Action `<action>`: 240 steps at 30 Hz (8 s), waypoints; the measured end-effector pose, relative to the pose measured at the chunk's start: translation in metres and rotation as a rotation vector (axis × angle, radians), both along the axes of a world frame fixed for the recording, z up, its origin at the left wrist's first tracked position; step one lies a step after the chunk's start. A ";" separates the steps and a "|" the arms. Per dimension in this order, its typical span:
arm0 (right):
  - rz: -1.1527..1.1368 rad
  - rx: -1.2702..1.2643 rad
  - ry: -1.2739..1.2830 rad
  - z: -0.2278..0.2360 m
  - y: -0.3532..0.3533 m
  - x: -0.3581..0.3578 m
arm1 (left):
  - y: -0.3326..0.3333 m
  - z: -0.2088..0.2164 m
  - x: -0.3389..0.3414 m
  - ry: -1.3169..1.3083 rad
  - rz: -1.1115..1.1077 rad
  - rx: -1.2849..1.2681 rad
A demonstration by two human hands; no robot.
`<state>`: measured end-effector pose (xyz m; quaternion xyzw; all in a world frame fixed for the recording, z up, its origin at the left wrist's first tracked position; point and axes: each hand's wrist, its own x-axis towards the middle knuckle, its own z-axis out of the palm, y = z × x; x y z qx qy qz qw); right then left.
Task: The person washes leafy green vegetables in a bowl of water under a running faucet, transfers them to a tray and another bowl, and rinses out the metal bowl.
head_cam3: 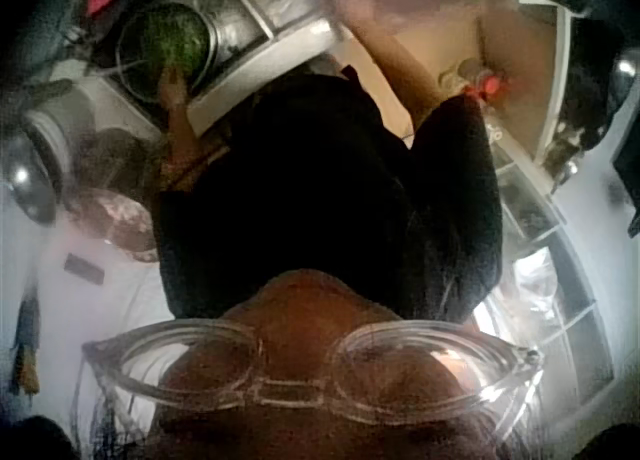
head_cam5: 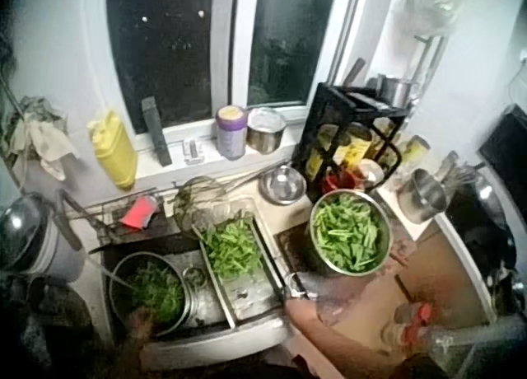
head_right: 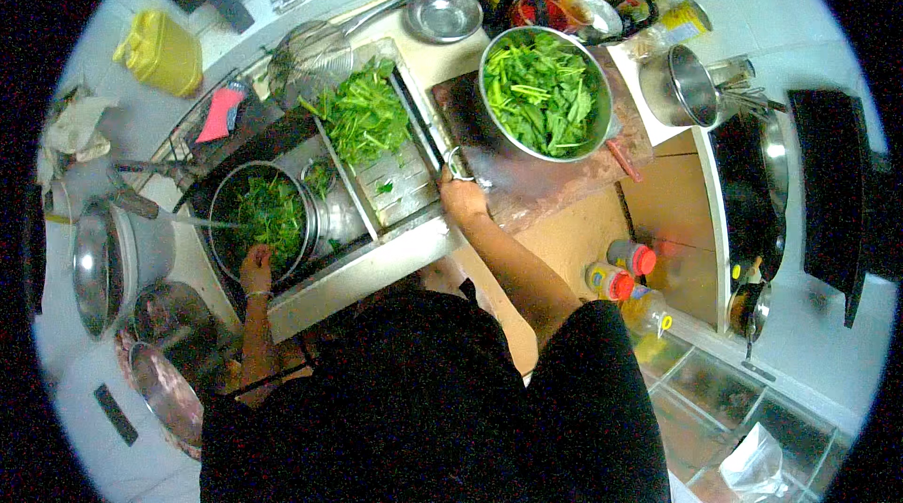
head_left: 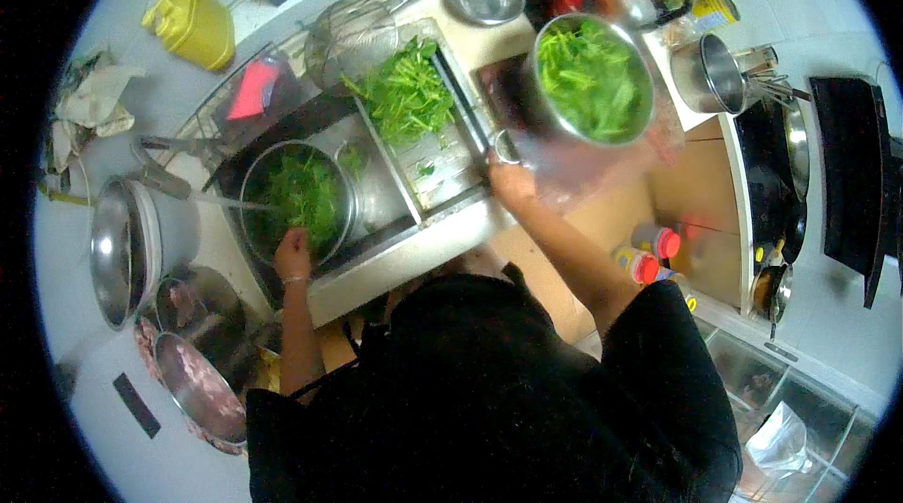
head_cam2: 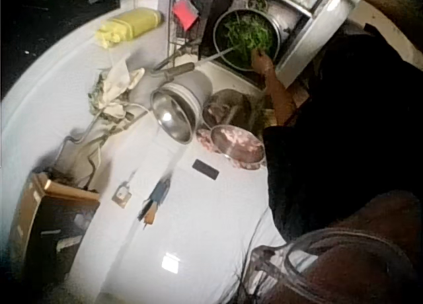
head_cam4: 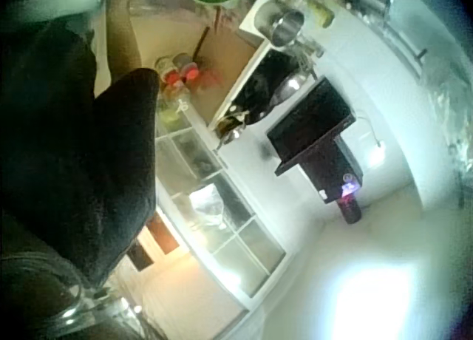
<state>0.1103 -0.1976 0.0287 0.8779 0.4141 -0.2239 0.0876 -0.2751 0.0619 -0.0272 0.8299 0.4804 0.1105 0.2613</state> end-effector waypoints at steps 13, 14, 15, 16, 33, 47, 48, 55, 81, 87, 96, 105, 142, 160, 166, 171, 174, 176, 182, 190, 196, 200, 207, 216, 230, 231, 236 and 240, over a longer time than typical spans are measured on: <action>0.264 0.121 0.037 0.019 0.020 -0.001 | -0.050 0.029 -0.005 -0.319 0.257 -0.078; 0.294 0.135 0.055 0.028 0.027 -0.006 | -0.052 0.030 -0.005 -0.385 0.280 -0.063; 0.314 0.202 0.075 0.035 0.033 -0.015 | -0.057 0.034 -0.003 -0.414 0.289 -0.071; 0.359 0.247 0.136 0.042 0.042 -0.021 | -0.059 0.037 0.001 -0.444 0.301 -0.079; 0.336 0.468 0.626 0.014 0.025 -0.023 | -0.030 0.041 0.013 -0.411 0.584 -0.281; -0.230 0.342 0.614 0.057 -0.058 -0.067 | 0.057 -0.032 0.072 0.457 0.348 -0.177; -0.271 0.329 0.650 0.053 -0.064 -0.072 | 0.054 -0.039 0.075 0.373 0.367 -0.228; -0.229 0.322 0.580 0.059 -0.056 -0.098 | 0.024 -0.006 0.057 0.029 0.131 -0.293; -0.001 0.299 0.608 0.065 0.028 -0.079 | 0.055 0.098 0.032 -0.541 0.329 -0.858; 0.169 0.633 0.637 0.097 0.155 -0.128 | 0.052 0.105 0.036 -0.581 0.412 -0.914; 0.411 0.733 0.777 0.115 0.266 -0.187 | 0.042 0.120 0.028 -0.631 0.240 -0.697; -0.175 0.731 1.315 0.122 0.321 -0.110 | 0.042 0.136 0.014 -0.745 0.403 -0.835; -0.285 0.365 1.490 0.094 0.273 -0.159 | 0.042 0.095 0.040 -0.802 0.235 -0.631; -0.066 0.708 0.984 0.063 0.305 -0.038 | 0.083 -0.008 0.037 -0.061 0.304 -0.313; -0.186 0.835 1.062 0.053 0.277 -0.045 | 0.072 -0.066 0.062 0.350 0.280 -0.163; -0.030 0.970 0.823 0.088 0.308 -0.028 | 0.073 -0.067 0.054 0.181 0.107 -0.344; 0.072 1.096 0.528 0.100 0.348 -0.009 | 0.064 -0.030 0.051 0.034 0.158 -0.312; 0.349 1.118 0.431 0.088 0.382 0.019 | 0.059 0.014 0.048 -0.090 0.161 -0.216; 0.464 0.763 0.381 0.066 0.383 -0.002 | 0.041 0.072 0.026 -0.127 -0.146 -0.380; 0.264 0.478 0.768 0.007 0.278 -0.138 | 0.052 -0.037 -0.008 -0.045 0.613 -0.397; -0.017 0.359 0.547 -0.082 0.266 -0.202 | 0.037 -0.047 0.039 -0.520 1.434 -0.964; -0.104 0.267 0.964 -0.103 0.252 -0.228 | 0.043 -0.044 0.047 -0.924 1.303 -1.249; 0.020 0.315 1.093 -0.021 0.252 -0.176 | 0.042 0.032 0.016 -1.146 1.012 -1.080; 0.368 0.320 0.431 -0.072 0.303 -0.174 | 0.049 0.028 0.036 -0.370 0.719 -0.328; 0.427 0.036 0.480 -0.026 0.304 -0.178 | 0.054 0.013 0.024 -0.690 0.897 -1.057; 0.447 0.091 0.376 -0.033 0.307 -0.184 | 0.053 0.008 0.020 -0.532 0.789 -0.946; 0.594 0.137 0.085 -0.082 0.301 -0.250 | 0.039 -0.019 0.014 -0.274 0.583 -0.478; 0.881 0.153 0.334 -0.119 0.295 -0.246 | 0.037 -0.009 0.015 -0.436 0.685 -0.535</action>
